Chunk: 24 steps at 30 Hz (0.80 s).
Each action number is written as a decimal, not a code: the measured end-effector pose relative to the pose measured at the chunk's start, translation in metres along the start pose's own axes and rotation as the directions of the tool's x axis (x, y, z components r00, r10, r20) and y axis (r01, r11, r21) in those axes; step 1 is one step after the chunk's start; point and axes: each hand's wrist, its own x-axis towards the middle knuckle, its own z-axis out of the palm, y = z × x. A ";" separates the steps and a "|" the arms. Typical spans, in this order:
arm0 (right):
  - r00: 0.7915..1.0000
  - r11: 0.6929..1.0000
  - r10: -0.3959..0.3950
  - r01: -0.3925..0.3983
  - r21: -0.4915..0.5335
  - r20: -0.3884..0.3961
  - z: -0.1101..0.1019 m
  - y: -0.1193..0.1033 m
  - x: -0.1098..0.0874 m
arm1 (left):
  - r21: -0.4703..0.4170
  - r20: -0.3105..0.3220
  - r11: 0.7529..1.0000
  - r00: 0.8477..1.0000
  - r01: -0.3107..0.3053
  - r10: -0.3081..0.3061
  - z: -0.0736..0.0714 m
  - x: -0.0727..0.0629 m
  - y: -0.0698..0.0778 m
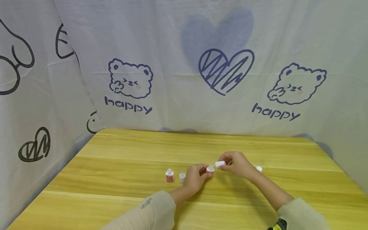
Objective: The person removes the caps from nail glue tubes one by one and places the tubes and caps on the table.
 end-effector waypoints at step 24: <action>1.000 1.000 -0.021 0.021 -0.021 0.006 0.010 0.011 -0.007 | 0.042 0.024 0.994 0.994 0.104 -0.105 0.000 0.002 0.007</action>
